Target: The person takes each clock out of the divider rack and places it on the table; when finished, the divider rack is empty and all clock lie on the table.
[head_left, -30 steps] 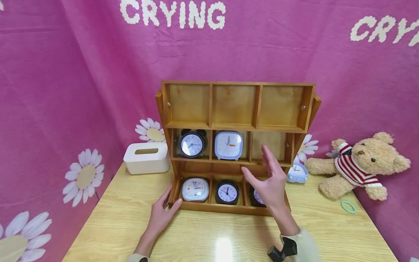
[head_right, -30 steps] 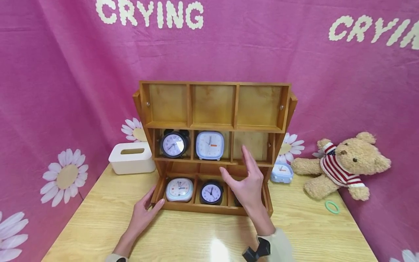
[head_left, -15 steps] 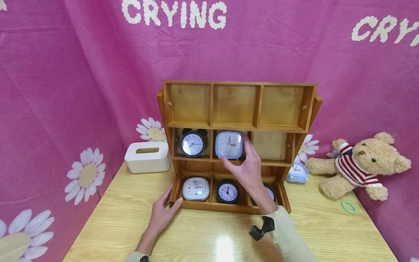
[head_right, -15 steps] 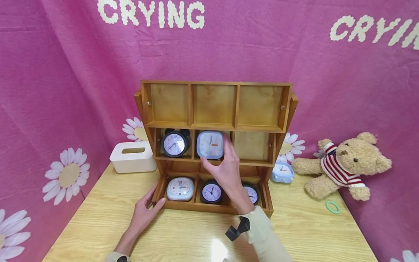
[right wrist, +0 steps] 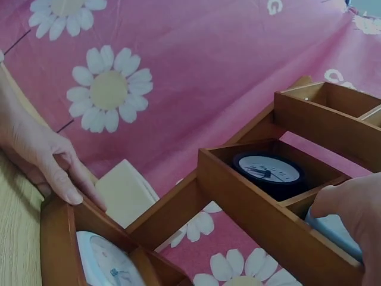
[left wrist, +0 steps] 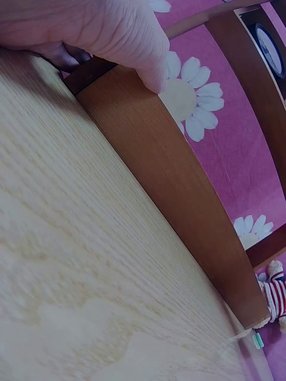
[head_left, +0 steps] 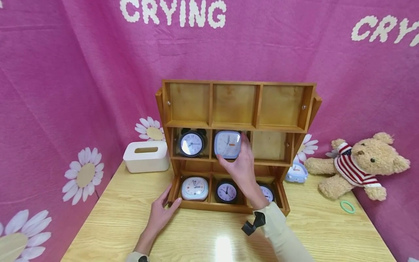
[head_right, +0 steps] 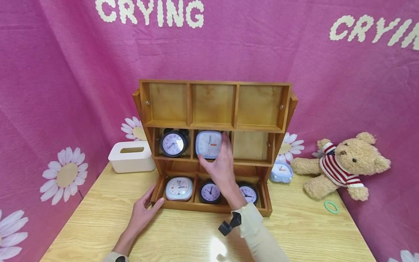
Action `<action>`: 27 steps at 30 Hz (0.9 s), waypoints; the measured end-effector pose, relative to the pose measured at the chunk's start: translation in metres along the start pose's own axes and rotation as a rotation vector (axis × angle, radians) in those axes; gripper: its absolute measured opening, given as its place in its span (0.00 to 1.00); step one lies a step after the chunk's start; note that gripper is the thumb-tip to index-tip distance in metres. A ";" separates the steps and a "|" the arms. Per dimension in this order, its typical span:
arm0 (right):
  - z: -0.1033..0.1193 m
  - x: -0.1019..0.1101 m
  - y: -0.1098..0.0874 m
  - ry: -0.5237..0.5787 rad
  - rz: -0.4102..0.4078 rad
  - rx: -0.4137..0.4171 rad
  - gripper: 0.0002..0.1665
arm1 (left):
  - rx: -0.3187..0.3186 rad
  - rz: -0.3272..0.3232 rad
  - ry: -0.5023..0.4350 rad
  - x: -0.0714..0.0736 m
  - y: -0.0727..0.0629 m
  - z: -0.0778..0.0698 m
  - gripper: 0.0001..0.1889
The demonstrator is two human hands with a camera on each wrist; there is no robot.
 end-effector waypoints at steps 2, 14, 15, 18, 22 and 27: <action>0.000 -0.002 -0.001 -0.010 -0.013 0.008 0.65 | -0.005 -0.002 0.003 0.000 0.000 0.000 0.37; 0.003 -0.008 0.000 -0.057 -0.073 0.020 0.69 | -0.022 -0.015 0.015 0.001 0.002 -0.003 0.37; 0.003 -0.008 0.000 -0.054 -0.074 0.020 0.68 | -0.021 -0.016 0.017 0.001 0.002 -0.003 0.37; 0.003 -0.008 0.000 -0.047 -0.080 0.021 0.65 | -0.021 -0.016 0.029 0.002 0.001 -0.002 0.37; 0.003 -0.007 -0.001 -0.043 -0.089 0.028 0.63 | -0.007 -0.007 0.020 0.001 0.000 0.000 0.37; 0.003 -0.006 -0.002 -0.041 -0.095 0.041 0.63 | 0.015 0.000 0.004 0.000 -0.001 0.001 0.38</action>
Point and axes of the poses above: each hand's wrist, its own y-axis towards the middle knuckle, its own x-axis out of the back of the hand, z = x × y, the point moved 8 cm from there along y, towards the middle knuckle, and after that the axes turned 12 degrees about -x, right-handed, at the moved point
